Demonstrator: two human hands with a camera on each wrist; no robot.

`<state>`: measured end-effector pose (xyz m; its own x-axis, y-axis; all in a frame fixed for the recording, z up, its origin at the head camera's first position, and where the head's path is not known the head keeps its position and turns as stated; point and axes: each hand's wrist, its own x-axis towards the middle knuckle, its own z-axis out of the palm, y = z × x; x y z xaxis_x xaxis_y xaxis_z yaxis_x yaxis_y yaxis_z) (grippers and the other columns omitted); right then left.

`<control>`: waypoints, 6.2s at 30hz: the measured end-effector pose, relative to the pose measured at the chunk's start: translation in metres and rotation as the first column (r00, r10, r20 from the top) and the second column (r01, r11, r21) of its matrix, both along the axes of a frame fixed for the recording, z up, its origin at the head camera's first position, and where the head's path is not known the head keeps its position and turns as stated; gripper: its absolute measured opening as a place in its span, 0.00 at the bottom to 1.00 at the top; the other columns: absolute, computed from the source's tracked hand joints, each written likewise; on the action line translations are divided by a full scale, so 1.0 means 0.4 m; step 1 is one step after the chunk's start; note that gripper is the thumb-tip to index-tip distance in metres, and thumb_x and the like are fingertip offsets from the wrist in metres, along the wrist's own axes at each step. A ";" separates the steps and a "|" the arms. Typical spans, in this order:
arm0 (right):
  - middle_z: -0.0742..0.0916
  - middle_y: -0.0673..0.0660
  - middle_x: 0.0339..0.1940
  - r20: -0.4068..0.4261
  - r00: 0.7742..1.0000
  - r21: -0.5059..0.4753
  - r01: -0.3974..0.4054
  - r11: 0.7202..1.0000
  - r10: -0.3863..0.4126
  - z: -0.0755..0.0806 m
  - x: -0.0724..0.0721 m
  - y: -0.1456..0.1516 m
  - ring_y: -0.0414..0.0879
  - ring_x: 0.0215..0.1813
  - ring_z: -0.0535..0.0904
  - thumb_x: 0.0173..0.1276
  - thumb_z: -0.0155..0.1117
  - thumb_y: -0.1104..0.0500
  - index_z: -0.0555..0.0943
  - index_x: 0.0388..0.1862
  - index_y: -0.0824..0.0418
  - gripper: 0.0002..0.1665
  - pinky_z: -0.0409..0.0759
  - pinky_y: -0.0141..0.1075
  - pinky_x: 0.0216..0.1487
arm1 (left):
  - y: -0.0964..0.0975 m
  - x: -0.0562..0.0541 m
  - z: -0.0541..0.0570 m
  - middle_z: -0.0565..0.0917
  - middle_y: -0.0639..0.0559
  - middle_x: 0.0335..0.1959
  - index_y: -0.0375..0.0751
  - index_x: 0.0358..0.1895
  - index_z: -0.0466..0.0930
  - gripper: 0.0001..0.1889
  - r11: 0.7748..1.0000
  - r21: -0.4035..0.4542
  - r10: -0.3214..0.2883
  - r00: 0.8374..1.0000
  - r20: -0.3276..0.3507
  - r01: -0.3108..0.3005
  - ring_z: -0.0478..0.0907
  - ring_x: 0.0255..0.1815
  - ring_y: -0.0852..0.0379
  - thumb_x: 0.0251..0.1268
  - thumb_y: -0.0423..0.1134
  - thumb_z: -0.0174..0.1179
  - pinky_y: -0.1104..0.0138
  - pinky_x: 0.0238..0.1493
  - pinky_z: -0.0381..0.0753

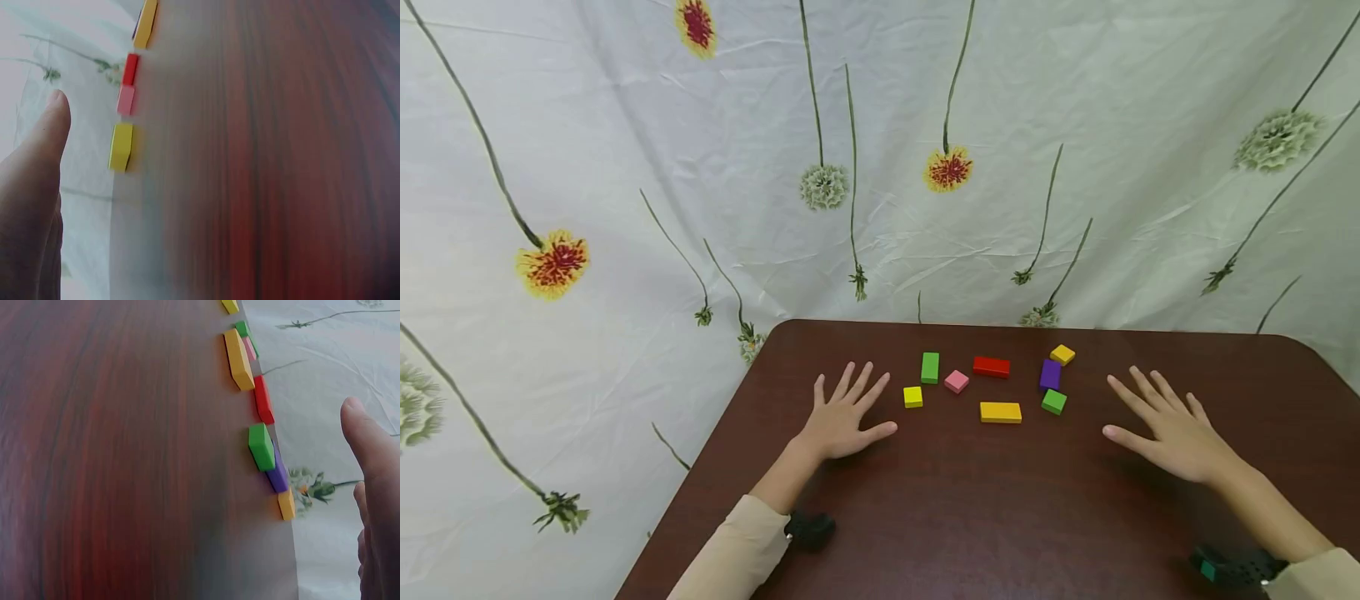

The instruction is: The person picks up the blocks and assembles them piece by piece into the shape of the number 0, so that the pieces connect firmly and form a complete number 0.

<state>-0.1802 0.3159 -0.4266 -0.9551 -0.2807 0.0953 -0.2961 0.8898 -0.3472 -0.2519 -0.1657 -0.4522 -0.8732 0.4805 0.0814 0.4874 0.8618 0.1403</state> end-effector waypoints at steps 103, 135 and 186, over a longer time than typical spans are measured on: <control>0.84 0.68 0.48 -0.247 0.960 -0.448 0.010 0.894 -0.135 -0.138 -0.120 -0.177 0.63 0.53 0.75 0.58 0.72 0.64 0.83 0.48 0.69 0.19 0.72 0.61 0.51 | 0.307 0.072 -0.022 0.84 0.60 0.42 0.48 0.48 0.86 0.15 0.909 0.201 -0.375 0.927 0.019 0.364 0.73 0.42 0.62 0.59 0.47 0.69 0.75 0.49 0.70; 0.87 0.60 0.43 -0.237 0.965 -0.430 0.000 0.903 -0.112 -0.142 -0.082 -0.196 0.58 0.48 0.79 0.57 0.75 0.61 0.87 0.43 0.62 0.14 0.76 0.57 0.46 | 0.307 0.073 -0.023 0.84 0.59 0.42 0.47 0.48 0.86 0.15 0.906 0.213 -0.379 0.925 0.023 0.366 0.74 0.43 0.62 0.59 0.46 0.70 0.76 0.49 0.70; 0.86 0.47 0.41 -0.327 0.944 -0.415 -0.113 0.903 -0.032 -0.165 -0.008 -0.265 0.42 0.46 0.77 0.47 0.80 0.64 0.86 0.39 0.56 0.18 0.75 0.34 0.47 | 0.306 0.071 -0.023 0.84 0.59 0.43 0.47 0.49 0.85 0.15 0.905 0.223 -0.377 0.926 0.030 0.361 0.74 0.42 0.63 0.59 0.46 0.69 0.76 0.48 0.70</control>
